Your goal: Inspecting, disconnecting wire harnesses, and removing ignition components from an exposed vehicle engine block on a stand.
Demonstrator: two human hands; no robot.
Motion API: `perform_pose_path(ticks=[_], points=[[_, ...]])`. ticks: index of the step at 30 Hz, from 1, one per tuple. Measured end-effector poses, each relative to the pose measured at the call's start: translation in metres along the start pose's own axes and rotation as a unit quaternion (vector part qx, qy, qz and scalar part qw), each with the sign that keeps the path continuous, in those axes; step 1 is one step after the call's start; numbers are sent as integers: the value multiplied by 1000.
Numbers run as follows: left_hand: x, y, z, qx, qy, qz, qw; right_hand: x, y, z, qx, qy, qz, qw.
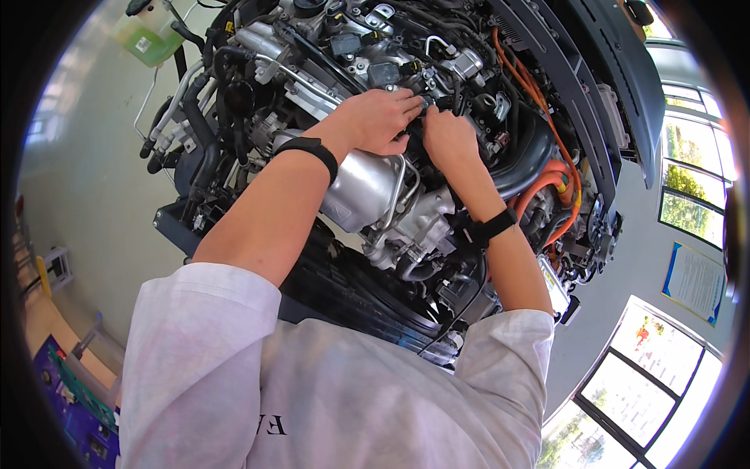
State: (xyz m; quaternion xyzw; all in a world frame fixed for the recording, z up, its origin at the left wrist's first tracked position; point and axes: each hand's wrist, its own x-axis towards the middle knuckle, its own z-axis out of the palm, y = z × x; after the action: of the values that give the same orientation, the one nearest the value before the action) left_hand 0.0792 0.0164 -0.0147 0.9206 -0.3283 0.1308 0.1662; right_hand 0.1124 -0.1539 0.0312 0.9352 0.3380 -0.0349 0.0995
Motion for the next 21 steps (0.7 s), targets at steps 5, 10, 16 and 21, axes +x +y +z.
perform_pose_path(ticks=[5, 10, 16, 21], points=[[1, 1, -1, -9, -9, -5, 1000, 0, 1, 2, -11, 6, 21, 1000], [0, 0, -1, -14, -10, -15, 1000, 1, 6, 7, 18, 45, -27, 998], [0, 1, -1, -12, 9, -3, 1000, -2, 9, -1, 30, 1, -17, 999], [0, 1, -3, -2, 3, -4, 1000, -4, 14, 2, 41, -1, -18, 999]])
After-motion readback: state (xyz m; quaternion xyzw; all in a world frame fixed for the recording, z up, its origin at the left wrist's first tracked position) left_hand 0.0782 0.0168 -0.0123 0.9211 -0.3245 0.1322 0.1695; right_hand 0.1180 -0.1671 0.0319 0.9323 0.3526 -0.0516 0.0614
